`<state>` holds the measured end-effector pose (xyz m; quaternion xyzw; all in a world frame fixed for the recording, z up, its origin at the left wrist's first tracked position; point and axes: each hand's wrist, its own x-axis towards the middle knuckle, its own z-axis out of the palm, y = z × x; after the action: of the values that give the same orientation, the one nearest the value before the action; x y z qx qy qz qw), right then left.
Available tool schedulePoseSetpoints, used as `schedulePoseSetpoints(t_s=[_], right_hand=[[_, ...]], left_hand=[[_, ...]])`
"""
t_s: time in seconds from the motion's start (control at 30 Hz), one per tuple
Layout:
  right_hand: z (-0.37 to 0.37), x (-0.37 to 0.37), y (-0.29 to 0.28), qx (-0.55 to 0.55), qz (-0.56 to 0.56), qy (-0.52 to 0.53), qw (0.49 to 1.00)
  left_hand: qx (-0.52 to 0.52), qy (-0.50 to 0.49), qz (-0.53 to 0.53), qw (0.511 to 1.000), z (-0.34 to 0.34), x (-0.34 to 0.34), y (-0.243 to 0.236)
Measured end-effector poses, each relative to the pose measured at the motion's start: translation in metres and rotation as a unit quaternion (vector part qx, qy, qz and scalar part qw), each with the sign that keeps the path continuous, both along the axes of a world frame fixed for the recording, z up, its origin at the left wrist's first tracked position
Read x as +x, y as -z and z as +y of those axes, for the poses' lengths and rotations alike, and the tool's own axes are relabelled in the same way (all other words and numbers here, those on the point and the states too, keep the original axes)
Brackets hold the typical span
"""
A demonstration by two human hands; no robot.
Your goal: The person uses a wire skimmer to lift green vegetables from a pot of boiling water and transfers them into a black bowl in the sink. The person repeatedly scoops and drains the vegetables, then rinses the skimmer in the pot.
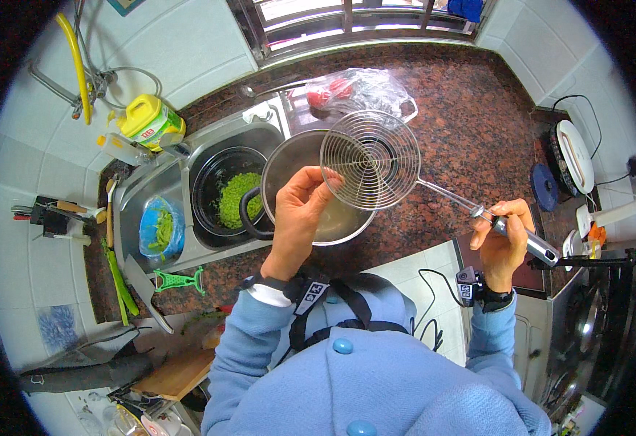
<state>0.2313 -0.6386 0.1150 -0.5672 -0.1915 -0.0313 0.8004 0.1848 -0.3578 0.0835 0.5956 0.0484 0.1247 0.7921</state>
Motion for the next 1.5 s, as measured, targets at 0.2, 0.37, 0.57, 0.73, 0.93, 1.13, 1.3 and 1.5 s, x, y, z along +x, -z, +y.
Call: schedulePoseSetpoints(t_s=[0.2,0.37,0.57,0.73,0.93,1.13,1.3,1.5], right_hand=[[0.004,-0.001,0.006,0.021,-0.013,0.009,1.000],[0.007,-0.004,0.007,0.035,-0.024,0.006,0.999],[0.009,-0.006,0.007,0.034,-0.014,0.011,0.999],[0.012,-0.006,0.009,0.036,0.001,0.017,0.999],[0.012,-0.006,0.013,0.040,-0.007,0.009,0.999],[0.011,-0.007,0.013,0.047,0.006,0.016,0.999],[0.012,-0.007,0.014,0.056,0.013,0.020,0.998],[0.010,-0.007,0.015,0.077,0.024,0.013,0.997]], left_hand=[[0.318,-0.028,0.033,0.947,0.004,0.005,0.016],[0.329,-0.030,0.066,0.942,0.009,0.005,0.021],[0.139,-0.088,-0.037,0.986,0.003,0.002,0.007],[0.122,-0.117,-0.069,0.983,-0.005,0.001,0.002],[0.112,-0.101,-0.073,0.986,-0.007,0.000,0.002],[0.128,-0.108,-0.087,0.982,-0.009,0.001,0.000],[0.180,-0.124,-0.092,0.972,-0.006,0.002,0.004],[0.190,-0.103,-0.011,0.976,0.001,0.002,0.004]])
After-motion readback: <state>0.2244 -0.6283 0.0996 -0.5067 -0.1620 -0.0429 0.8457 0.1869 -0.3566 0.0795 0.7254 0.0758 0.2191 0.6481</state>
